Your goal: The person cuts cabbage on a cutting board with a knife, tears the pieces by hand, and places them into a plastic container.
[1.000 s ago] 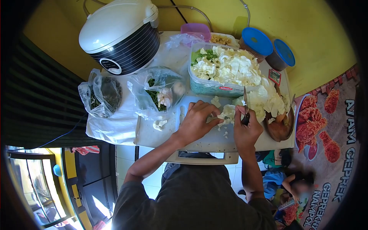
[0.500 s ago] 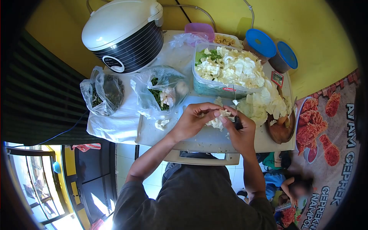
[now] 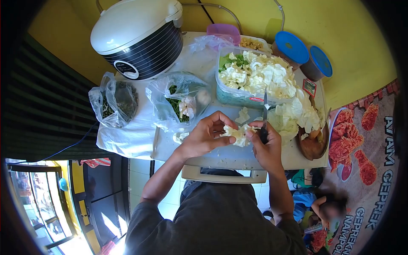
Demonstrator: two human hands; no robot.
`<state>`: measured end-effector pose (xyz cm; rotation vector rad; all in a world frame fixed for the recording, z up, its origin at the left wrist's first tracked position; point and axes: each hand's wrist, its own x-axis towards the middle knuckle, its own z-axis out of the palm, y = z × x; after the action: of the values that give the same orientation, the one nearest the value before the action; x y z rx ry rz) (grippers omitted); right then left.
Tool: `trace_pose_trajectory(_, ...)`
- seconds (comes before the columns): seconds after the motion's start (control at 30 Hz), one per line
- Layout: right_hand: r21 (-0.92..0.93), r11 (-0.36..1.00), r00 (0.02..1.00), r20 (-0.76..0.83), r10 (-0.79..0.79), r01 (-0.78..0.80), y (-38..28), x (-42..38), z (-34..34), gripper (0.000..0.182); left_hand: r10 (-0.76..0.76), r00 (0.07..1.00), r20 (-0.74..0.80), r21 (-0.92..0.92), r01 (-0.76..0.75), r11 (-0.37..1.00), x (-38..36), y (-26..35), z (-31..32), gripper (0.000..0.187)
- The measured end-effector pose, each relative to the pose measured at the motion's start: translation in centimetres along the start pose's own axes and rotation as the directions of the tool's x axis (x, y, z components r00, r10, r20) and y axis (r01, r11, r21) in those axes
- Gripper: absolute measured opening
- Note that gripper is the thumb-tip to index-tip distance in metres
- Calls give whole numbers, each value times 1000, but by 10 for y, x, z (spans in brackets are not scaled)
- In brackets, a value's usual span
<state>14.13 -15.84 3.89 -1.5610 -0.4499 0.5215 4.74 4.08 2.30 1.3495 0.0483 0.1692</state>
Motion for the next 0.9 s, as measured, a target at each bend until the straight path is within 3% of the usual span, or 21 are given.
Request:
trace_pose_trajectory(0.07, -49, 999, 1000, 7, -7, 7, 2, 1, 3, 24, -59, 998, -27, -74, 57, 996, -4, 4, 5, 24)
trace_pose_trajectory(0.17, -286, 955, 994, -53, -93, 74, -4, 0, 11, 31, 7, 991, -135, 263, 29, 964, -5, 2, 5, 23)
trace_pose_trajectory(0.2, -389, 916, 987, -74, -140, 100, -6, -1, 14, 33, 28, 985, -169, 424, 47, 905, -5, 1, 5, 25)
trace_pose_trajectory(0.27, -371, 905, 971, -32, -235, 207, 10, -5, 9, 39, 81, 971, -226, 698, 104, 708, -7, -2, 5, 28)
trace_pose_trajectory(0.3, -361, 896, 959, -14, -283, 259, 16, -9, 6, 42, 152, 959, -238, 724, 71, 686, -7, -5, 7, 30)
trace_pose_trajectory(0.4, -445, 866, 973, 69, -220, 228, 21, -27, 2, 46, 421, 902, -90, 908, -99, 406, -5, -12, 5, 28)
trace_pose_trajectory(0.43, -404, 912, 996, 76, -45, 72, 14, -36, 2, 49, 411, 906, -101, 908, -84, 410, -6, -12, 5, 28)
trace_pose_trajectory(0.5, -546, 818, 983, 99, -151, 181, 16, -44, 3, 51, 391, 912, -124, 907, -56, 417, -7, -11, 8, 28)
trace_pose_trajectory(0.57, -623, 730, 959, 159, -235, 282, 17, -50, 2, 53, 283, 929, -237, 832, 44, 553, -10, -16, 7, 29)
trace_pose_trajectory(0.7, -681, 688, 967, 200, -155, 251, 12, -62, 8, 60, 147, 941, -305, 706, 119, 699, -13, -7, 8, 25)
trace_pose_trajectory(0.9, -725, 609, 946, 265, -185, 323, 16, -58, 5, 63, 311, 931, -193, 838, -8, 545, -10, -11, 7, 28)
